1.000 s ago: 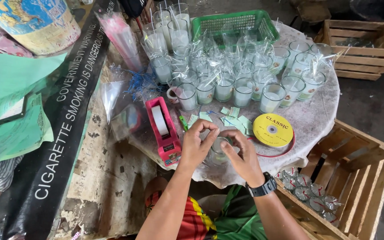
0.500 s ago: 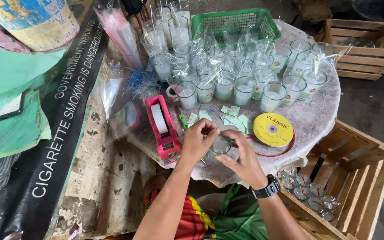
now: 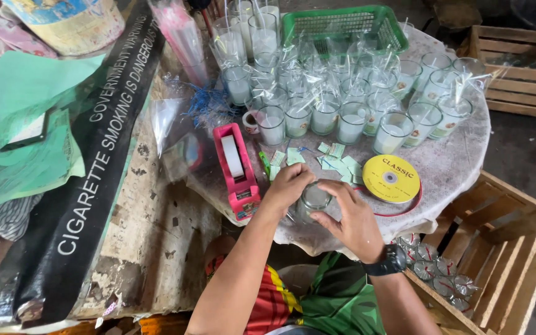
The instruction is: Labeling glass candles and wrapping them in plastic sleeves sealed with tape.
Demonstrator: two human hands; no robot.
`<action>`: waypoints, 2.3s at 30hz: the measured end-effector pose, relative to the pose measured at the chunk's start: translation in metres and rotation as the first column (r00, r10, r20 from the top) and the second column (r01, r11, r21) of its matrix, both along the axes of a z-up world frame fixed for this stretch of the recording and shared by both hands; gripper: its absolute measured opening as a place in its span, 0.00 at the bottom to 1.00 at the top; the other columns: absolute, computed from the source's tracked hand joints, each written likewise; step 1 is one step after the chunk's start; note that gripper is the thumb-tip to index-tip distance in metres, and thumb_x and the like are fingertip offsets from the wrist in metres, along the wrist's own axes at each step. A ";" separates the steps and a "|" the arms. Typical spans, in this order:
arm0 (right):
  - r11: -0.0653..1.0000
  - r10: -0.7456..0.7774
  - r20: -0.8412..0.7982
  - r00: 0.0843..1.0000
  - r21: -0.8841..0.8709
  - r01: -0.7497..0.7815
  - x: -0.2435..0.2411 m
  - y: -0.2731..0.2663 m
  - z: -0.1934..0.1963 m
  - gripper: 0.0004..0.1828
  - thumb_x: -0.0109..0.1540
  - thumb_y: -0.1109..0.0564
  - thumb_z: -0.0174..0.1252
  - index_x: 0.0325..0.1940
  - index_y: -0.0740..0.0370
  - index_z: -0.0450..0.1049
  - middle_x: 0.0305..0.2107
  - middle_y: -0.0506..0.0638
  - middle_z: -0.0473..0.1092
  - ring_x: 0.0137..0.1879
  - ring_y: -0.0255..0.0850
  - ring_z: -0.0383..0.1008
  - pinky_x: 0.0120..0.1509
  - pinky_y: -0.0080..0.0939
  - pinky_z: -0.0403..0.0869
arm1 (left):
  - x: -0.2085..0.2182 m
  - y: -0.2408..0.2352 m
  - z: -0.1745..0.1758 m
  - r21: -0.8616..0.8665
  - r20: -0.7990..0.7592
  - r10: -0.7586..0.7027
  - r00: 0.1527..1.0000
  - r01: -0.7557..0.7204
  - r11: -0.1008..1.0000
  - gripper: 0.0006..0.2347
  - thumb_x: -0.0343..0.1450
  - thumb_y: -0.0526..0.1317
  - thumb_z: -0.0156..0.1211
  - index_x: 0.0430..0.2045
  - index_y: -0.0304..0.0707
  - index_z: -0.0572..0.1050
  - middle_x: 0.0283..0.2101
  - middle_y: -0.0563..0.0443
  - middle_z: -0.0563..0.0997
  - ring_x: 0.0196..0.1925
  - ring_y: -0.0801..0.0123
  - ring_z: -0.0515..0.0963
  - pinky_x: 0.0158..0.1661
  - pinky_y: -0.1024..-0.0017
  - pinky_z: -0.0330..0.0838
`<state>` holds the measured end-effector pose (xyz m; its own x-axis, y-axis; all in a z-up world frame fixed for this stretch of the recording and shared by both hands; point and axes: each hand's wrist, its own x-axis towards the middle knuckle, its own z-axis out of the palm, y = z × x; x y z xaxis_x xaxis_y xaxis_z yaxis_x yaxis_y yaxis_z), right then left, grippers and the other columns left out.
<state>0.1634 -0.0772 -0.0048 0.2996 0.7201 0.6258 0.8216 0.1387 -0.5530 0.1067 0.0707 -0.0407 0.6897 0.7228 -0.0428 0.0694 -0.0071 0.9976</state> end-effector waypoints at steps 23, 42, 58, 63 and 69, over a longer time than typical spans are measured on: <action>0.787 0.139 0.026 0.990 -0.610 -0.094 0.018 0.011 0.055 0.32 0.50 0.53 0.60 0.55 0.48 0.57 0.32 0.54 0.60 0.35 0.51 0.70 0.35 0.54 0.71 | -0.010 -0.015 0.002 -0.053 -0.229 0.102 0.968 -0.117 0.992 0.10 0.59 0.45 0.51 0.29 0.45 0.74 0.36 0.45 0.74 0.42 0.58 0.71 0.37 0.68 0.65; 0.945 -0.310 0.304 0.901 -0.007 0.328 -0.002 0.021 -0.033 0.34 0.50 0.33 0.47 0.46 0.63 0.61 0.33 0.53 0.66 0.34 0.44 0.68 0.33 0.40 0.68 | -0.122 -0.041 0.038 0.707 0.411 0.453 0.791 -0.590 0.389 0.09 0.68 0.40 0.44 0.34 0.32 0.65 0.41 0.44 0.68 0.45 0.60 0.69 0.39 0.68 0.68; 0.997 0.028 0.440 0.897 0.054 -0.058 -0.095 0.042 -0.025 0.22 0.53 0.54 0.53 0.50 0.61 0.65 0.45 0.51 0.61 0.43 0.47 0.66 0.41 0.44 0.69 | -0.105 0.017 0.025 0.078 0.022 0.500 0.866 -0.500 0.862 0.10 0.57 0.44 0.52 0.21 0.37 0.75 0.33 0.55 0.78 0.33 0.73 0.76 0.31 0.78 0.69; 0.998 -0.061 0.490 0.870 0.018 0.060 -0.099 0.045 -0.041 0.23 0.54 0.51 0.50 0.51 0.61 0.64 0.50 0.54 0.59 0.51 0.47 0.61 0.45 0.43 0.65 | -0.117 -0.026 0.047 0.304 0.158 0.432 0.888 -0.460 0.834 0.12 0.62 0.43 0.47 0.20 0.32 0.75 0.53 0.47 0.65 0.51 0.68 0.67 0.42 0.73 0.65; 1.000 -0.005 0.470 0.883 0.008 0.001 -0.097 0.041 -0.047 0.18 0.55 0.52 0.50 0.47 0.60 0.68 0.53 0.54 0.58 0.56 0.47 0.59 0.49 0.44 0.64 | -0.130 -0.040 0.009 0.447 0.102 0.446 0.889 -0.442 0.778 0.10 0.62 0.44 0.50 0.22 0.36 0.73 0.54 0.48 0.63 0.58 0.65 0.60 0.49 0.68 0.60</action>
<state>0.0664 -0.0358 -0.0523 -0.0287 0.7149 0.6987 0.9853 0.1380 -0.1008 -0.0232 0.0305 -0.0321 0.2887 0.8890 0.3553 0.1845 -0.4158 0.8905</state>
